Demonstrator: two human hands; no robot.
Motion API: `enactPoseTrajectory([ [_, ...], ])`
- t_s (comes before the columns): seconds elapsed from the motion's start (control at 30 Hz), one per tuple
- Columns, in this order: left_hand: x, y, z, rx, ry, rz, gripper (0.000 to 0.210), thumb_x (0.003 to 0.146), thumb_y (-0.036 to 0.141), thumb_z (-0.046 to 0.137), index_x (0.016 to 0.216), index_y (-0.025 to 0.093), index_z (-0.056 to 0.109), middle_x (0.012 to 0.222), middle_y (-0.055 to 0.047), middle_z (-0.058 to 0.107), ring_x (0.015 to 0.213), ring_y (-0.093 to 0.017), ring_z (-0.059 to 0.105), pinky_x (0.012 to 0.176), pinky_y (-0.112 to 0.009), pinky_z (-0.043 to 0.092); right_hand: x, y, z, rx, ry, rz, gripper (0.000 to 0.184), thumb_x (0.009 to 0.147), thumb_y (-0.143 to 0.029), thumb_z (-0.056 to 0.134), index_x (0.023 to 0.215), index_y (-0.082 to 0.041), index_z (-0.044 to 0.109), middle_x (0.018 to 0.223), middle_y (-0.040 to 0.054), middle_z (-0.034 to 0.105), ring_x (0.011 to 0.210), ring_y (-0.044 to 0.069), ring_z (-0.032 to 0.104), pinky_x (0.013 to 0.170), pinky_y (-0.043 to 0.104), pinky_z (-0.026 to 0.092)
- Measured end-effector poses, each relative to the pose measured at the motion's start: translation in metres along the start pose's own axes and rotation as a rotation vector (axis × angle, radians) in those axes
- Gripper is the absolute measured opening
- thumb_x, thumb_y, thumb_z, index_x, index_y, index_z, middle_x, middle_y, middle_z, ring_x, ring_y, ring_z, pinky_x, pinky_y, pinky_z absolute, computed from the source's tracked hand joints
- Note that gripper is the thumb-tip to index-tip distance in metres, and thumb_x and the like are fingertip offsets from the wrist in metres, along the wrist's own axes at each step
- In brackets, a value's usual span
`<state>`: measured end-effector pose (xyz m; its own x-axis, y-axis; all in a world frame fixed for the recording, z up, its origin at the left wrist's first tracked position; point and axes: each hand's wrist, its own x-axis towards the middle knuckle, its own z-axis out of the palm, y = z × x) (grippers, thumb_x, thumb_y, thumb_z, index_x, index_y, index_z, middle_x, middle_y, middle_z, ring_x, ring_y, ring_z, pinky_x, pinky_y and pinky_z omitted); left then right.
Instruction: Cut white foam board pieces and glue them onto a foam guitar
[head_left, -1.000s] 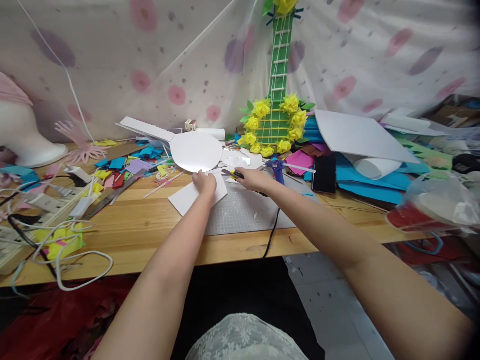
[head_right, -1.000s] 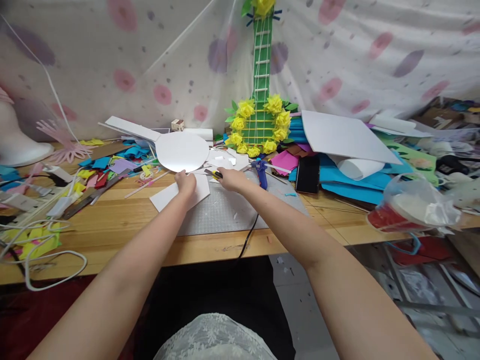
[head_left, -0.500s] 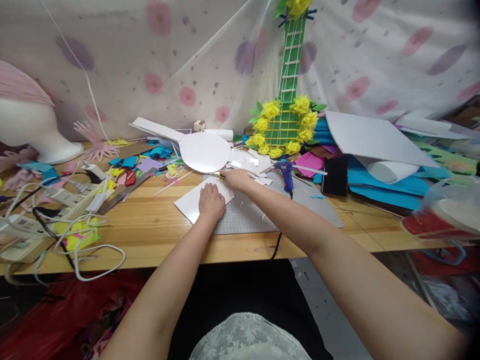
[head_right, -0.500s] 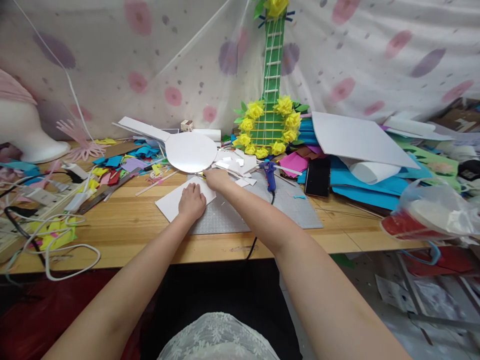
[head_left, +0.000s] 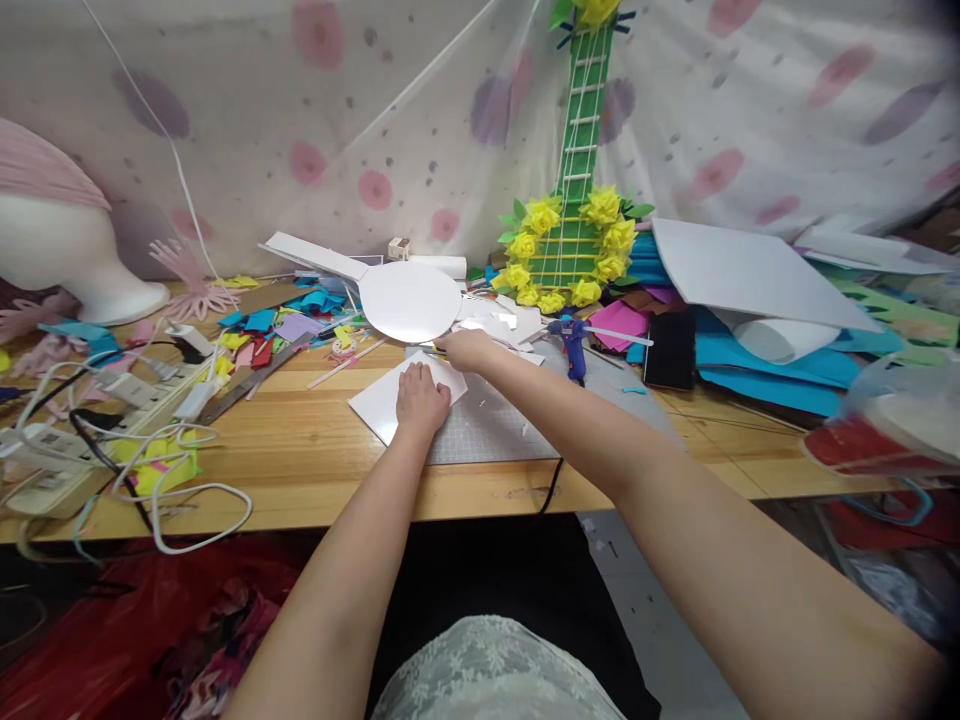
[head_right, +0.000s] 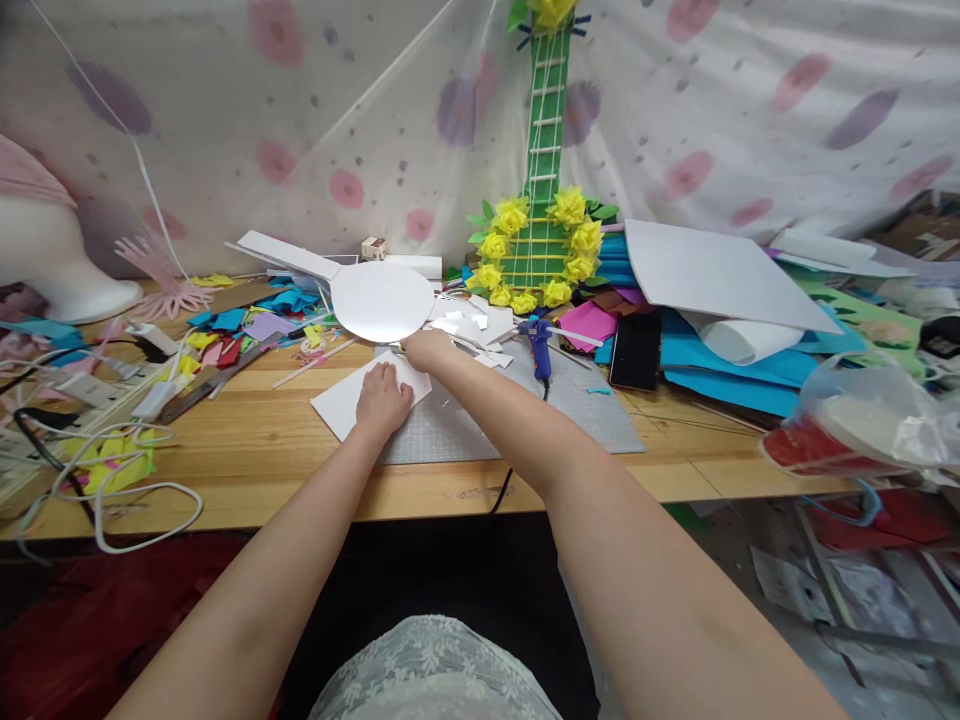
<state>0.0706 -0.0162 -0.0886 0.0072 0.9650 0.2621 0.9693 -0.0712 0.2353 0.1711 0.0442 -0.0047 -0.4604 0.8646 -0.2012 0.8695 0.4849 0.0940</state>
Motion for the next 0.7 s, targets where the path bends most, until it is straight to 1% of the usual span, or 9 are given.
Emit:
enactPoseTrajectory([
  [0.1, 0.001, 0.001, 0.001, -0.012, 0.021, -0.036, 0.043, 0.079, 0.022, 0.041, 0.116, 0.004, 0.051, 0.128, -0.017, 0.050, 0.125, -0.026, 0.038, 0.107, -0.037, 0.027, -0.013, 0.005, -0.004, -0.025, -0.047, -0.006, 0.043, 0.084, -0.018, 0.042, 0.126, -0.023, 0.049, 0.118, 0.0120, 0.060, 0.104, 0.024, 0.057, 0.076, 0.032, 0.044],
  [0.17, 0.001, 0.001, 0.001, -0.017, 0.033, -0.048, 0.042, 0.078, 0.021, 0.042, 0.116, 0.005, 0.051, 0.128, -0.016, 0.050, 0.125, -0.025, 0.039, 0.107, -0.037, 0.027, -0.023, 0.010, -0.003, -0.031, -0.074, 0.005, 0.044, 0.085, -0.019, 0.041, 0.129, -0.024, 0.047, 0.118, 0.0116, 0.060, 0.103, 0.024, 0.058, 0.074, 0.031, 0.044],
  [0.27, 0.001, 0.002, 0.000, -0.022, 0.041, -0.052, 0.042, 0.078, 0.021, 0.042, 0.116, 0.006, 0.051, 0.128, -0.016, 0.050, 0.125, -0.025, 0.039, 0.106, -0.037, 0.028, -0.041, 0.020, 0.005, -0.021, -0.076, 0.013, 0.044, 0.087, -0.024, 0.039, 0.131, -0.026, 0.044, 0.117, 0.0112, 0.060, 0.100, 0.025, 0.059, 0.071, 0.031, 0.043],
  [0.4, 0.001, 0.001, 0.000, -0.015, 0.042, -0.056, 0.041, 0.078, 0.021, 0.040, 0.114, 0.006, 0.052, 0.127, -0.016, 0.051, 0.125, -0.026, 0.039, 0.105, -0.037, 0.030, -0.064, 0.039, 0.020, 0.001, -0.052, 0.004, 0.044, 0.088, -0.031, 0.036, 0.131, -0.027, 0.044, 0.109, 0.0120, 0.064, 0.093, 0.025, 0.061, 0.065, 0.029, 0.040],
  [0.5, 0.002, 0.000, 0.001, -0.005, 0.033, -0.073, 0.040, 0.079, 0.021, 0.039, 0.114, 0.005, 0.052, 0.127, -0.017, 0.051, 0.125, -0.026, 0.039, 0.105, -0.038, 0.030, -0.079, 0.057, 0.028, 0.022, -0.094, 0.019, 0.047, 0.087, -0.034, 0.040, 0.133, -0.029, 0.042, 0.113, 0.0111, 0.063, 0.093, 0.025, 0.061, 0.064, 0.028, 0.039],
  [0.6, 0.002, 0.000, 0.002, 0.001, 0.031, -0.066, 0.042, 0.080, 0.022, 0.038, 0.116, 0.003, 0.051, 0.129, -0.018, 0.049, 0.125, -0.027, 0.038, 0.107, -0.038, 0.028, -0.093, 0.074, 0.030, 0.052, -0.136, 0.032, 0.049, 0.086, -0.035, 0.043, 0.134, -0.031, 0.041, 0.118, 0.0089, 0.060, 0.094, 0.023, 0.060, 0.064, 0.026, 0.038],
  [0.63, 0.002, -0.001, 0.002, 0.003, 0.027, -0.058, 0.043, 0.080, 0.022, 0.038, 0.117, 0.002, 0.050, 0.130, -0.018, 0.048, 0.126, -0.027, 0.037, 0.107, -0.038, 0.027, -0.097, 0.078, 0.029, 0.069, -0.147, 0.030, 0.048, 0.085, -0.036, 0.043, 0.133, -0.031, 0.042, 0.115, 0.0082, 0.062, 0.091, 0.022, 0.060, 0.063, 0.025, 0.037],
  [0.7, 0.002, -0.002, 0.003, 0.008, 0.015, -0.041, 0.045, 0.081, 0.022, 0.037, 0.119, 0.000, 0.049, 0.131, -0.018, 0.047, 0.127, -0.028, 0.036, 0.108, -0.038, 0.025, -0.103, 0.084, 0.025, 0.133, -0.186, 0.037, 0.047, 0.086, -0.036, 0.044, 0.133, -0.031, 0.043, 0.104, 0.0066, 0.066, 0.078, 0.018, 0.062, 0.060, 0.024, 0.036],
])
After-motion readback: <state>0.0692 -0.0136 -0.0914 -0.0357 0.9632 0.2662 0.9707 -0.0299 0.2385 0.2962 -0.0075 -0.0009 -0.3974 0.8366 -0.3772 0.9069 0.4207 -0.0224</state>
